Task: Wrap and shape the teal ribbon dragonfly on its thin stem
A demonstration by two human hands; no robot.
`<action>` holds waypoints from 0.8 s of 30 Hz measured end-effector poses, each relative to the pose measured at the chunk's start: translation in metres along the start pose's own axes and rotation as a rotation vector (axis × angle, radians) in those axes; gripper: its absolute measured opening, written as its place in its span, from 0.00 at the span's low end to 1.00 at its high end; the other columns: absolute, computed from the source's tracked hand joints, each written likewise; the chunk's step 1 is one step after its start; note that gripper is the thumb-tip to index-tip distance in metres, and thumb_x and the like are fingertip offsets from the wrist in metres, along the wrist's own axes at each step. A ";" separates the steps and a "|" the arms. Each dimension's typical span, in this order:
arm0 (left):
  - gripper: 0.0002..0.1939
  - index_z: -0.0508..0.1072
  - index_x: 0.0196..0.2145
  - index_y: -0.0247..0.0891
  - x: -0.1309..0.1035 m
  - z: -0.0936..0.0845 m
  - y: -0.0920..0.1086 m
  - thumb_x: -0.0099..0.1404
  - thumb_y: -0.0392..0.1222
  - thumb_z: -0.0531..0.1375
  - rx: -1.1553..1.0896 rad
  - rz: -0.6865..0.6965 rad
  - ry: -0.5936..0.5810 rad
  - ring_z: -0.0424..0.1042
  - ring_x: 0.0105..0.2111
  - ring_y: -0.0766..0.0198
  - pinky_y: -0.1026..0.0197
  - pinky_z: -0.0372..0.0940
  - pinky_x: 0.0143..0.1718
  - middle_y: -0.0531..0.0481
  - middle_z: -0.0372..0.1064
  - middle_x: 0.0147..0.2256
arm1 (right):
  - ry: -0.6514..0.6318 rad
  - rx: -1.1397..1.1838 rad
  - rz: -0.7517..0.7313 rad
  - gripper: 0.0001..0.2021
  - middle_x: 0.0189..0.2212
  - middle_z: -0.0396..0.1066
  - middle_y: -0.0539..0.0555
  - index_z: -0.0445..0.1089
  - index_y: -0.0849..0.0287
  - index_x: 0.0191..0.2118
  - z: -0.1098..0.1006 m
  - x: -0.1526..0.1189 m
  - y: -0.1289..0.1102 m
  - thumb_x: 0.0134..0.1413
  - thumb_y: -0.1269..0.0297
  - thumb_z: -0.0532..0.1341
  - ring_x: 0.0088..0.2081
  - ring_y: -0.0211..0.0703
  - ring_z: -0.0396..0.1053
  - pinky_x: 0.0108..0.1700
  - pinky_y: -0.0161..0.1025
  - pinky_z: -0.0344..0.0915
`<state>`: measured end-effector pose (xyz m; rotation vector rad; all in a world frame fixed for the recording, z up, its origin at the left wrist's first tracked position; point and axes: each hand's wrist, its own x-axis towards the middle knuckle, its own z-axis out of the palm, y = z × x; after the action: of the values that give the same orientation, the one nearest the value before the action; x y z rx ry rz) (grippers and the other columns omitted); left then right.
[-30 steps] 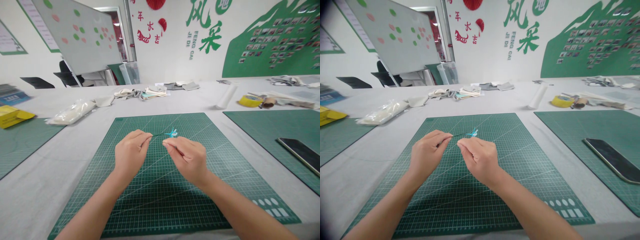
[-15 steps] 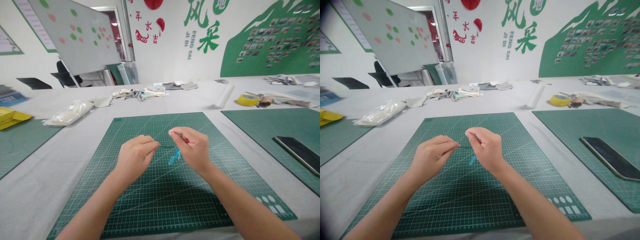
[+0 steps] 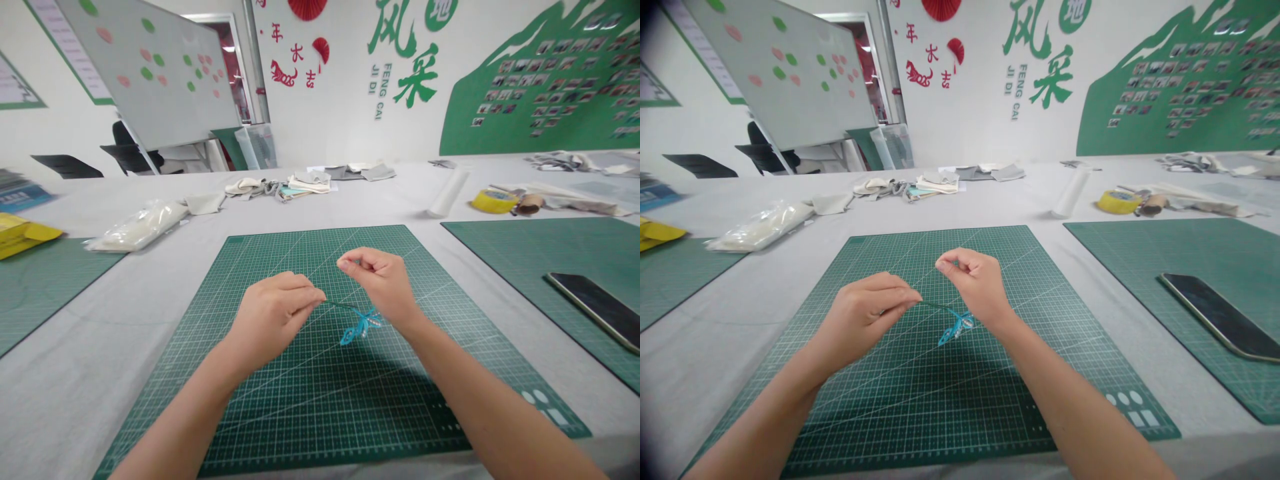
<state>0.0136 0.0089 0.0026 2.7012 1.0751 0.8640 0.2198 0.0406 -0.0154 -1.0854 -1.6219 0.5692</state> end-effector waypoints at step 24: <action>0.06 0.78 0.34 0.40 0.004 -0.001 -0.013 0.62 0.41 0.61 -0.315 -0.565 0.441 0.68 0.30 0.66 0.62 0.61 0.33 0.53 0.74 0.31 | -0.308 0.352 0.314 0.06 0.19 0.61 0.46 0.73 0.58 0.26 0.032 -0.018 0.002 0.49 0.62 0.65 0.23 0.34 0.53 0.27 0.36 0.51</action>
<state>0.0074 0.0212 0.0011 1.8423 1.5189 1.3876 0.1910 0.0309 -0.0365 -1.0250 -1.5366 1.2318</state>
